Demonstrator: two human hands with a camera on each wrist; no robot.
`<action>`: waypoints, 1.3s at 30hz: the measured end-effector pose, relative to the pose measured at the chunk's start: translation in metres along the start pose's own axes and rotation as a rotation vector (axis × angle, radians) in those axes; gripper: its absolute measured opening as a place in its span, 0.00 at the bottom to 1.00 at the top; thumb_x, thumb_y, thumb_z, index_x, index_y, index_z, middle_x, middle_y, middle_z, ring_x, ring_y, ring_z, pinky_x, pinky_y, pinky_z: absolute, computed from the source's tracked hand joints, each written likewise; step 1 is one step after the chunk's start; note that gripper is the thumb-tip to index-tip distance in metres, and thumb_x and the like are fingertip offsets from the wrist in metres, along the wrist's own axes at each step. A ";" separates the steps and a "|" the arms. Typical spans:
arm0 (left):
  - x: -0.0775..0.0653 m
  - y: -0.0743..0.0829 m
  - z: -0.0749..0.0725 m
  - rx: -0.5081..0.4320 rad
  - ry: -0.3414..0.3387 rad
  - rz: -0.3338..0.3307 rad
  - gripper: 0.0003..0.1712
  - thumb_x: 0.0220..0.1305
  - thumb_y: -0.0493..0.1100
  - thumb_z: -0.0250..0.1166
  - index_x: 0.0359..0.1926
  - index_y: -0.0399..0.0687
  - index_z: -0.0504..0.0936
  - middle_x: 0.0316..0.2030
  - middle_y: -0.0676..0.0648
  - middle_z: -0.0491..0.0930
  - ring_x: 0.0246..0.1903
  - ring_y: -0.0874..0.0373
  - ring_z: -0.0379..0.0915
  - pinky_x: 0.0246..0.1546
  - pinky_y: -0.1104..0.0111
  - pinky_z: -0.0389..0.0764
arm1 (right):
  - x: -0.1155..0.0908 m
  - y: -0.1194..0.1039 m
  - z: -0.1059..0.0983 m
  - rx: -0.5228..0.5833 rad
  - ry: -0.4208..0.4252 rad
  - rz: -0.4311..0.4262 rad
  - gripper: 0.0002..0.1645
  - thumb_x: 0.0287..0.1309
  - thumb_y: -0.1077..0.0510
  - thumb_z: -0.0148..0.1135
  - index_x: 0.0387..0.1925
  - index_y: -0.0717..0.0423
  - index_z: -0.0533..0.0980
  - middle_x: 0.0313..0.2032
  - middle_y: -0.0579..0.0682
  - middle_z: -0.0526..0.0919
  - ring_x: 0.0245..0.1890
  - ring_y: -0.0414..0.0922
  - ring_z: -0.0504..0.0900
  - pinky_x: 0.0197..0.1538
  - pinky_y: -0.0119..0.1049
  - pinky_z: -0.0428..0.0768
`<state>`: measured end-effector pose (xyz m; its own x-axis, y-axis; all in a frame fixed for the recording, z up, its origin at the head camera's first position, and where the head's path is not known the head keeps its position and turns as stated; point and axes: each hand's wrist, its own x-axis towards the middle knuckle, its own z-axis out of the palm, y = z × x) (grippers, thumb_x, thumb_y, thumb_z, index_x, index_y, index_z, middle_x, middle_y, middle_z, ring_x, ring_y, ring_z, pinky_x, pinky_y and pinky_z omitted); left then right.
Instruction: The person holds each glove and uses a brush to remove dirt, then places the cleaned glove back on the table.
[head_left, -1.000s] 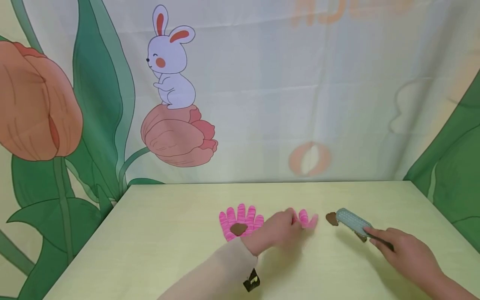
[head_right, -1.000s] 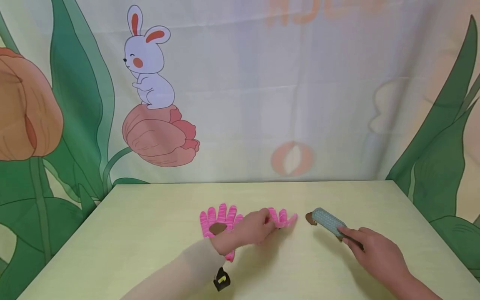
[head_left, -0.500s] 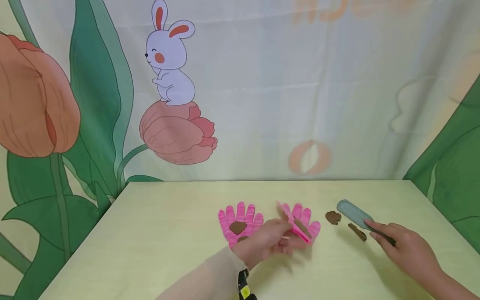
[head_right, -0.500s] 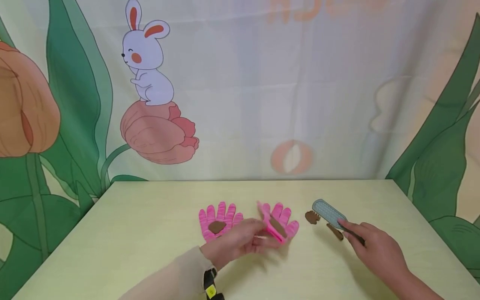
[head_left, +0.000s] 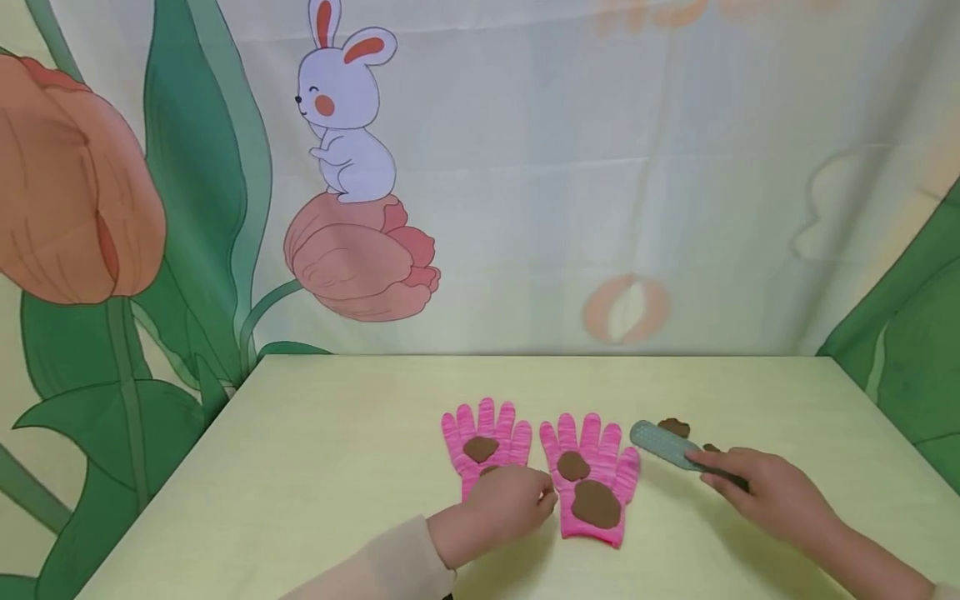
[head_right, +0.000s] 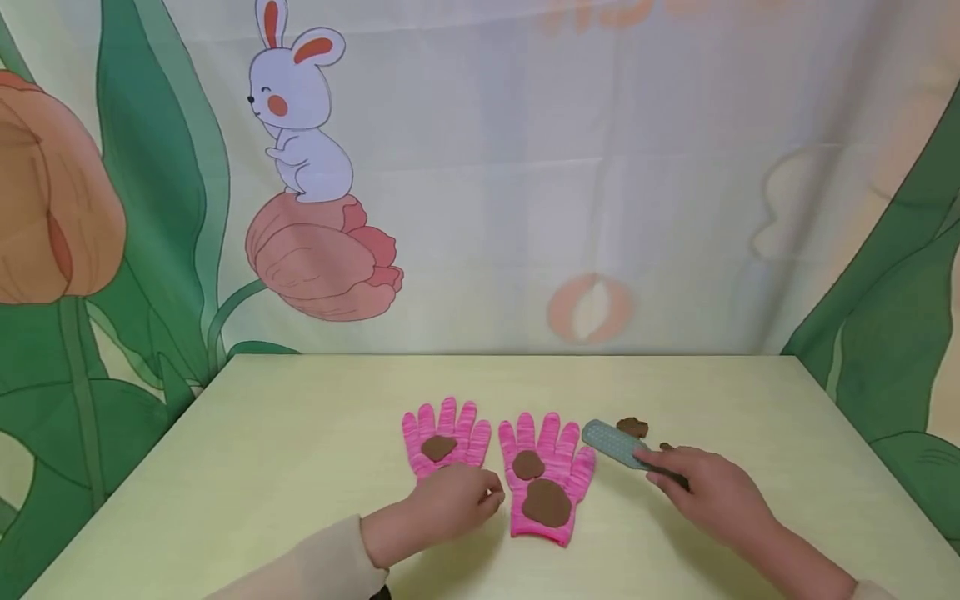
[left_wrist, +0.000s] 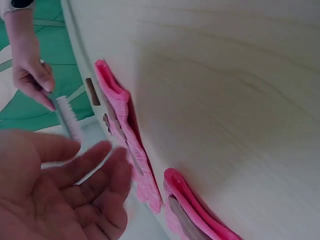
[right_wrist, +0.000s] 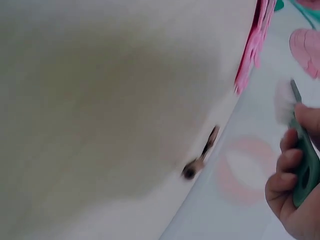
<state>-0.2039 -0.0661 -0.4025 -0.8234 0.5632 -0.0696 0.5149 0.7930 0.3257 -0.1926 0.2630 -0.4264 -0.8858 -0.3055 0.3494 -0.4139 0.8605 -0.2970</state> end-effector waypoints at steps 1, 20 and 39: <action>0.000 -0.001 0.000 0.122 0.017 0.053 0.11 0.73 0.42 0.60 0.36 0.49 0.88 0.30 0.53 0.87 0.30 0.63 0.80 0.34 0.75 0.79 | 0.004 -0.004 0.002 0.005 -0.024 -0.028 0.19 0.59 0.57 0.72 0.53 0.47 0.86 0.34 0.42 0.87 0.30 0.35 0.78 0.31 0.29 0.72; 0.014 0.000 0.009 0.466 -0.191 0.073 0.26 0.75 0.46 0.56 0.71 0.64 0.74 0.73 0.60 0.71 0.74 0.58 0.65 0.69 0.57 0.76 | 0.060 -0.059 0.035 -0.098 -0.162 -0.300 0.16 0.60 0.58 0.71 0.50 0.43 0.88 0.25 0.39 0.79 0.23 0.30 0.62 0.25 0.23 0.63; 0.018 0.007 0.006 0.518 -0.228 -0.027 0.26 0.73 0.48 0.59 0.70 0.70 0.75 0.69 0.62 0.75 0.64 0.57 0.76 0.61 0.62 0.81 | 0.065 -0.034 0.020 -0.148 0.010 -0.488 0.17 0.49 0.62 0.78 0.42 0.43 0.90 0.19 0.35 0.68 0.22 0.28 0.57 0.26 0.22 0.55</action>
<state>-0.2134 -0.0488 -0.4069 -0.7948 0.5319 -0.2921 0.5919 0.7856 -0.1800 -0.2403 0.2060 -0.4111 -0.5946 -0.6828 0.4245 -0.7440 0.6674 0.0314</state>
